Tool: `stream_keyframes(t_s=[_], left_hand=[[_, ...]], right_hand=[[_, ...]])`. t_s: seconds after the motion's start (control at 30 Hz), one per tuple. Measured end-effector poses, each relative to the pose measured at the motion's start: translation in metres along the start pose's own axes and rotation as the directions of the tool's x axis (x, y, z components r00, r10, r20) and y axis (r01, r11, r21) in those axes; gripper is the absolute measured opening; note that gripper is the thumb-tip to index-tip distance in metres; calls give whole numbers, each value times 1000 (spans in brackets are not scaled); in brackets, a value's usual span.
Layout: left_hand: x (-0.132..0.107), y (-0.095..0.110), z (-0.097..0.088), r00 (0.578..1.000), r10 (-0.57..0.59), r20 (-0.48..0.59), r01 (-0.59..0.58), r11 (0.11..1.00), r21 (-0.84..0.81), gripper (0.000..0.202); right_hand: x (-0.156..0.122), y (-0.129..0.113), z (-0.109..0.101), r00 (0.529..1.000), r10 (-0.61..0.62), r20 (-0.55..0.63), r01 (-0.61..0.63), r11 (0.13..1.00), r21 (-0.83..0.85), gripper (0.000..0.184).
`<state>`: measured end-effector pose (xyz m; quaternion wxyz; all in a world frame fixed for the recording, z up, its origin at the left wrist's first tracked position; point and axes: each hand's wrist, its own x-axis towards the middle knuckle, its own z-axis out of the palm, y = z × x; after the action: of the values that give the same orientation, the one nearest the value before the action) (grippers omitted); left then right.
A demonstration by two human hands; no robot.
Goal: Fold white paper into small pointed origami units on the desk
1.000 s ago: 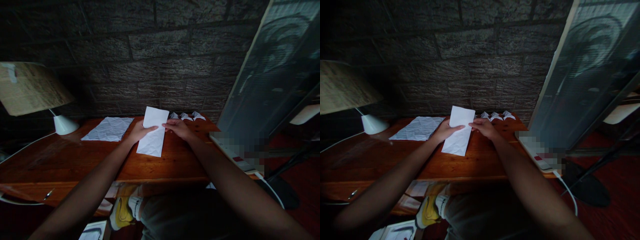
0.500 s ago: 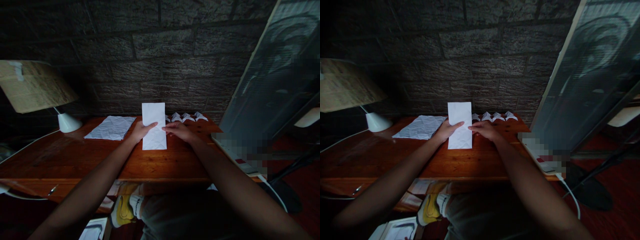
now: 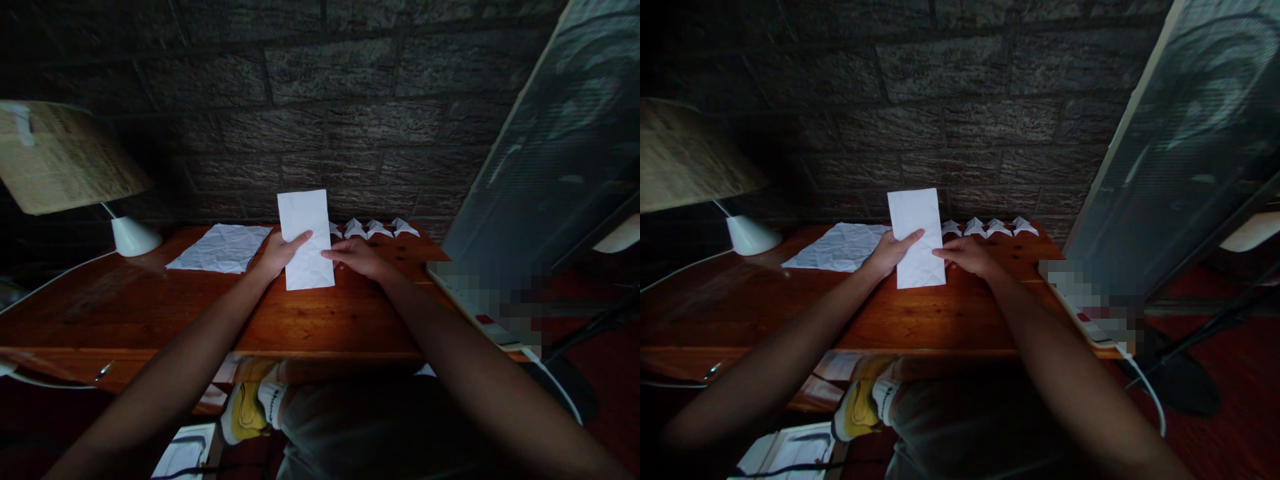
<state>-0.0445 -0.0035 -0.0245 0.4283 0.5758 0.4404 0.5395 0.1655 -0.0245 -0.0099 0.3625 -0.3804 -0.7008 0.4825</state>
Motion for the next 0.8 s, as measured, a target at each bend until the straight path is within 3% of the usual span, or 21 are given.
stream_keyframes(t_s=[0.1,0.27,0.37,0.5,0.6,0.67,0.8], left_hand=[[-2,4,0,995,-45,84,54,994,-98,57],[-6,7,1,971,-10,238,43,990,-134,60],[-5,4,2,982,-7,188,30,993,-117,56],[-1,1,1,999,6,52,0,995,-99,50],[0,2,1,1000,23,8,-22,992,-127,49],[0,3,1,1000,19,23,-15,988,-151,52],[-3,5,1,987,-17,162,42,987,-152,60]], right_hand=[[3,4,-1,999,-23,-44,23,1000,2,29],[4,4,-3,991,-33,-128,40,998,57,30],[3,1,-3,992,-26,-123,36,996,81,30],[3,2,-2,1000,-6,2,6,999,36,27],[4,5,-1,1000,-15,-14,15,1000,-4,26],[5,7,-2,999,-21,-47,21,1000,3,27],[5,6,-4,997,-8,-77,10,1000,25,27]])
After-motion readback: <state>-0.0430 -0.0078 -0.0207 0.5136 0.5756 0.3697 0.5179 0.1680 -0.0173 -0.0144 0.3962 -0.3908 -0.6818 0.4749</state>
